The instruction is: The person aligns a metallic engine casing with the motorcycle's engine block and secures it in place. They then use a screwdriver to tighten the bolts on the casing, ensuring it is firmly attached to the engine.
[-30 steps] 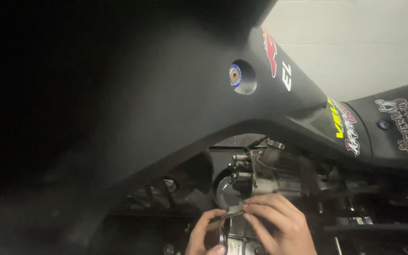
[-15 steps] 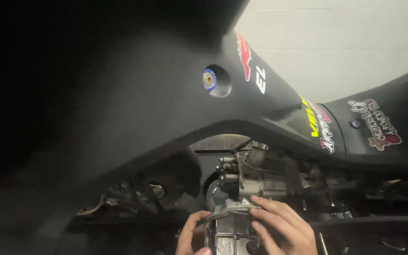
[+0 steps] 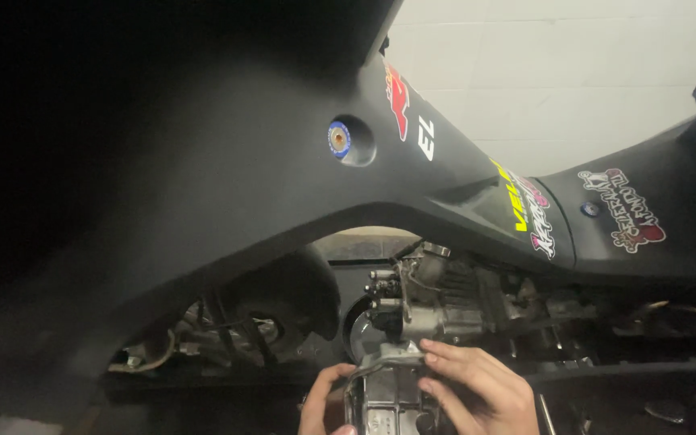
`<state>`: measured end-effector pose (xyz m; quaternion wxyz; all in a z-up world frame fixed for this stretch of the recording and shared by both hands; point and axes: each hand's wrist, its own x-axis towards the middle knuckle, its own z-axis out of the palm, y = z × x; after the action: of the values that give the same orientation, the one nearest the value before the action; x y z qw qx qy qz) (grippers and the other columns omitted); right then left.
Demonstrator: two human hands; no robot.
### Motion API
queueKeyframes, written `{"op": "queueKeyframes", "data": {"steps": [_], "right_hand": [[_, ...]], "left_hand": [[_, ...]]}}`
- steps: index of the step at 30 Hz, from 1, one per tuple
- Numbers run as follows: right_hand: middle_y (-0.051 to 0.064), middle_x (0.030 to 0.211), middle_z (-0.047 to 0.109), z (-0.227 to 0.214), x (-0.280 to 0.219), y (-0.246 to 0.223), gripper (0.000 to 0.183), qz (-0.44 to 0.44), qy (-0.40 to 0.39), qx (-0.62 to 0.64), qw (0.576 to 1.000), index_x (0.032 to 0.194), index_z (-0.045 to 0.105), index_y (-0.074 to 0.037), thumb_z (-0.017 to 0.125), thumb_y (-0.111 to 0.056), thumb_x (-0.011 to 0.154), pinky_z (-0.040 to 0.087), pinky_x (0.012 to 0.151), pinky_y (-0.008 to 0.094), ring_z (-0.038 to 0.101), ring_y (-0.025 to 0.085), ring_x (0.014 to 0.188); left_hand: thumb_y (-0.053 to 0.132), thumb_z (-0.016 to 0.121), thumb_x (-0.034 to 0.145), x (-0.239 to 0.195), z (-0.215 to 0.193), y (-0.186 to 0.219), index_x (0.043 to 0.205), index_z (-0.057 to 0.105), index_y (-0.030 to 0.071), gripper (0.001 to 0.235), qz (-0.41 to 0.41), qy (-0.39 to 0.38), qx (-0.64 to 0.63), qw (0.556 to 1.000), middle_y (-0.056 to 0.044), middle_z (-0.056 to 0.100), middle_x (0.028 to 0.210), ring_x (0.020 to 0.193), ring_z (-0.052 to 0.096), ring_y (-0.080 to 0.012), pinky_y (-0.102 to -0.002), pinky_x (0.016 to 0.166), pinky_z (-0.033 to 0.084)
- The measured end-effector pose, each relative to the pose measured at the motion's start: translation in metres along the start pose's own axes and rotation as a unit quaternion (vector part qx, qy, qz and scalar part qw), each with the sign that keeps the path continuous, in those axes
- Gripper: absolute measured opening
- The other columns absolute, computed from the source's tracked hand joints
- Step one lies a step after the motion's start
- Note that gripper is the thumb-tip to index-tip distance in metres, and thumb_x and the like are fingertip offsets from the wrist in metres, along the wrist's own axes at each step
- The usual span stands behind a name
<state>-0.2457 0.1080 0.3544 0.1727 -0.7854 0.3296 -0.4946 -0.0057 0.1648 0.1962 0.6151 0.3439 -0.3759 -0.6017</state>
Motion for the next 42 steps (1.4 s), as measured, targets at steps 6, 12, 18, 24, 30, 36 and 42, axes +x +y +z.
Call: {"op": "queueKeyframes", "data": {"steps": [6, 12, 18, 24, 30, 36, 42], "right_hand": [[0.011, 0.105, 0.082, 0.007, 0.000, 0.007, 0.023, 0.034, 0.004, 0.034, 0.999, 0.090, 0.079, -0.004, 0.088, -0.004, 0.069, 0.063, 0.085, 0.031, 0.082, 0.020, 0.097], [0.009, 0.108, 0.082, 0.013, -0.011, 0.008, 0.028, 0.058, 0.024, 0.044, 0.997, 0.097, 0.076, -0.002, 0.087, -0.004, 0.071, 0.062, 0.082, 0.031, 0.080, 0.019, 0.092], [0.011, 0.109, 0.080, 0.006, -0.006, 0.000, 0.020, 0.005, 0.015, 0.016, 1.000, 0.085, 0.071, -0.005, 0.085, -0.003, 0.071, 0.064, 0.080, 0.030, 0.082, 0.021, 0.098], [0.011, 0.107, 0.081, 0.001, -0.007, 0.005, 0.019, -0.007, -0.010, 0.007, 1.000, 0.086, 0.075, -0.006, 0.085, -0.003, 0.070, 0.066, 0.077, 0.029, 0.083, 0.019, 0.091], [0.013, 0.111, 0.080, -0.007, 0.001, -0.002, 0.018, -0.025, -0.022, 0.032, 0.999, 0.090, 0.074, -0.004, 0.080, 0.001, 0.073, 0.065, 0.080, 0.032, 0.083, 0.022, 0.092], [0.012, 0.115, 0.077, -0.007, 0.014, -0.012, 0.023, -0.101, -0.070, -0.079, 0.989, 0.096, 0.071, -0.003, 0.080, -0.006, 0.075, 0.064, 0.078, 0.033, 0.079, 0.027, 0.097], [0.011, 0.120, 0.073, 0.009, 0.009, -0.018, 0.027, -0.049, -0.064, -0.115, 0.990, 0.100, 0.068, -0.004, 0.079, -0.006, 0.075, 0.063, 0.076, 0.035, 0.077, 0.031, 0.096]], "left_hand": [[0.032, 0.088, 0.070, -0.005, 0.019, 0.015, 0.140, 0.041, -0.002, 0.091, 0.015, 0.021, 0.065, 0.998, -0.028, 0.072, 0.126, 0.122, 0.070, -0.0356, -0.047, 0.107, 0.051], [0.037, 0.085, 0.071, -0.008, 0.006, 0.005, 0.141, 0.041, -0.001, 0.091, 0.023, 0.030, 0.049, 0.998, -0.029, 0.073, 0.125, 0.122, 0.070, -0.0355, -0.046, 0.108, 0.049], [0.037, 0.087, 0.072, -0.009, 0.002, 0.002, 0.140, 0.041, -0.004, 0.091, 0.028, 0.007, 0.062, 0.998, -0.029, 0.070, 0.128, 0.125, 0.068, -0.0363, -0.048, 0.109, 0.048], [0.034, 0.089, 0.071, -0.014, 0.012, 0.007, 0.138, 0.041, -0.006, 0.091, 0.053, 0.008, 0.068, 0.996, -0.029, 0.068, 0.130, 0.126, 0.066, -0.0365, -0.049, 0.111, 0.046], [0.038, 0.079, 0.070, -0.017, 0.015, 0.019, 0.139, 0.042, -0.003, 0.088, 0.021, 0.042, 0.019, 0.999, -0.026, 0.075, 0.119, 0.115, 0.072, -0.0330, -0.043, 0.102, 0.050], [0.041, 0.078, 0.069, -0.014, 0.013, 0.018, 0.139, 0.046, -0.003, 0.089, 0.045, 0.062, 0.075, 0.994, -0.023, 0.077, 0.112, 0.108, 0.073, -0.0286, -0.040, 0.097, 0.052], [0.038, 0.075, 0.069, -0.012, 0.027, 0.031, 0.139, 0.047, -0.001, 0.086, 0.057, 0.100, 0.074, 0.991, -0.021, 0.076, 0.112, 0.106, 0.072, -0.0275, -0.038, 0.096, 0.053]]}}
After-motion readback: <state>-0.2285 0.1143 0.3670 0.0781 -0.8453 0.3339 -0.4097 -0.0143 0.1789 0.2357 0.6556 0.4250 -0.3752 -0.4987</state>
